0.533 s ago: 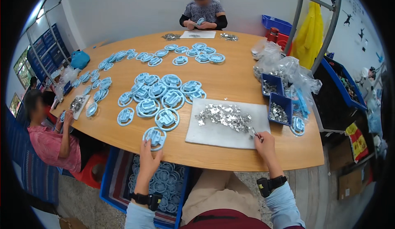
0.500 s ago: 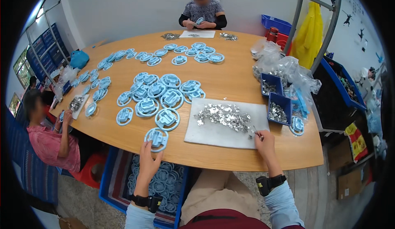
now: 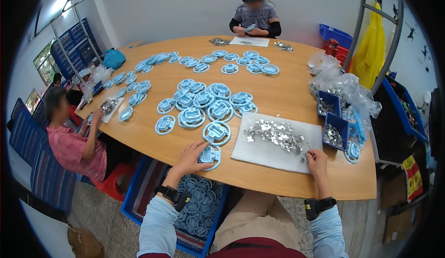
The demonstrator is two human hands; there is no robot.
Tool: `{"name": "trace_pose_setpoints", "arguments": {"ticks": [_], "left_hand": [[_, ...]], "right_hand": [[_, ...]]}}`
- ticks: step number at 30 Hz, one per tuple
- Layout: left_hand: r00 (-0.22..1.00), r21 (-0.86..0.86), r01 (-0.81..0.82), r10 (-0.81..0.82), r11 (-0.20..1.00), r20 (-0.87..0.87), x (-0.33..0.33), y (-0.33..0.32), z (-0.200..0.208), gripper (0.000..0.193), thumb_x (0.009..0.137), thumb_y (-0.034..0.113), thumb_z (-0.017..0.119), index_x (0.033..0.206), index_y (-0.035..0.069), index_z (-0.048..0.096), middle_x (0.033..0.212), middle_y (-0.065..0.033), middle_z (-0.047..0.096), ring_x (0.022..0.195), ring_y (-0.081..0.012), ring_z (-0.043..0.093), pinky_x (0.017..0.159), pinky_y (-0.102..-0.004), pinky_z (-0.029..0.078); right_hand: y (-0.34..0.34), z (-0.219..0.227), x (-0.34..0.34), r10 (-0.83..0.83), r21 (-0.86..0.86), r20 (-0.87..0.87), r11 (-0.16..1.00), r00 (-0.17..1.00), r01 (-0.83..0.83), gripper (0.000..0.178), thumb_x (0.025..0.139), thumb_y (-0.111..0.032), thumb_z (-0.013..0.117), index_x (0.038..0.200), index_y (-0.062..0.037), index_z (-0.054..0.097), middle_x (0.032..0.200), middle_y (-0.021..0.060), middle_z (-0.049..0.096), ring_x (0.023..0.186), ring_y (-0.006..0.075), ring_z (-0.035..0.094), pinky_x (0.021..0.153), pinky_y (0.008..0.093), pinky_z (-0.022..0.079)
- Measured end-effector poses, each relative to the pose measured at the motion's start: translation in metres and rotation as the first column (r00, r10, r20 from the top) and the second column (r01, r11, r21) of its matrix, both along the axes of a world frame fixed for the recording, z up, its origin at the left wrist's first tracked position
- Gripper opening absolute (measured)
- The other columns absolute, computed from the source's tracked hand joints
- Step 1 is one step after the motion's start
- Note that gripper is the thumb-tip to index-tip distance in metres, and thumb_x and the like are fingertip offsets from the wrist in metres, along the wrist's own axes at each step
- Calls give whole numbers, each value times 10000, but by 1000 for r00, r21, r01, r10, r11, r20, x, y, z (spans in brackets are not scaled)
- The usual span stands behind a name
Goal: Assembling small metal components onto circular blue plastic frames at a workstation.
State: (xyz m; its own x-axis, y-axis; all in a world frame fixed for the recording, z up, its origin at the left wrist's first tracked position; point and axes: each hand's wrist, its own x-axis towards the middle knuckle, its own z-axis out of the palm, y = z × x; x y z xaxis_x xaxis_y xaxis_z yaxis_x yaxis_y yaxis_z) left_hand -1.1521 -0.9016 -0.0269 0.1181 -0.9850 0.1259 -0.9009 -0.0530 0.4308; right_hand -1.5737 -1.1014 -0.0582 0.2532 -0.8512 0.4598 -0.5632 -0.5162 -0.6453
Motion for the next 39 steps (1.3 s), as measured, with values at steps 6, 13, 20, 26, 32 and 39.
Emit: {"name": "trace_pose_setpoints", "arguments": {"ticks": [6, 13, 20, 26, 32, 39], "left_hand": [[996, -192, -86, 80, 978, -39, -29, 9, 15, 718, 575, 396, 802, 1145, 41, 550, 1229, -154, 478, 1129, -328, 446, 965, -413, 345], [967, -361, 159, -219, 919, -132, -140, -49, 13, 732, 543, 387, 820, 1133, 46, 553, 1201, -163, 498, 1117, -337, 464, 944, -411, 363], [897, -341, 178, -294, 923, -330, -164, -76, -12, 784, 551, 311, 830, 1189, 11, 488, 1195, -160, 489, 1129, -329, 450, 940, -403, 377], [920, -410, 156, -283, 899, -270, -167, -73, -11, 806, 549, 268, 830, 1221, 11, 465, 1157, -158, 493, 1096, -327, 449, 934, -387, 388], [925, -398, 148, -269, 905, -268, -165, -65, -11, 737, 574, 270, 806, 1190, 11, 496, 1143, -165, 503, 1080, -330, 461, 926, -399, 391], [979, -460, 94, -166, 883, -118, -181, -61, -24, 627, 668, 319, 735, 1138, -32, 512, 1150, -198, 512, 1082, -348, 489, 932, -423, 392]], "right_hand": [[4, 0, -3, -75, 49, 33, 996, 997, 74, 67, 748, -64, 639, 771, -2, 637, 685, 128, 581, 578, 222, 547, 546, 310, 425], [37, 36, 66, 194, 82, 235, 972, 952, -218, 94, 730, -49, 668, 821, -25, 665, 760, 58, 644, 511, 83, 504, 457, 221, 389], [47, 32, 93, 311, 8, 207, 948, 928, -319, 77, 744, -36, 658, 818, -13, 654, 815, 76, 643, 546, 134, 558, 484, 243, 433], [42, 25, 97, 442, -120, 92, 894, 892, -431, 107, 734, -28, 649, 841, -27, 646, 878, 96, 634, 679, 250, 630, 577, 317, 505], [51, 35, 99, 434, -244, -180, 849, 883, -468, 151, 703, -21, 651, 848, -60, 644, 889, 95, 640, 696, 283, 632, 585, 332, 521], [45, 25, 103, 427, -65, -35, 901, 904, -428, 181, 714, 0, 617, 892, -37, 614, 875, 118, 626, 676, 248, 636, 523, 322, 511]]}}
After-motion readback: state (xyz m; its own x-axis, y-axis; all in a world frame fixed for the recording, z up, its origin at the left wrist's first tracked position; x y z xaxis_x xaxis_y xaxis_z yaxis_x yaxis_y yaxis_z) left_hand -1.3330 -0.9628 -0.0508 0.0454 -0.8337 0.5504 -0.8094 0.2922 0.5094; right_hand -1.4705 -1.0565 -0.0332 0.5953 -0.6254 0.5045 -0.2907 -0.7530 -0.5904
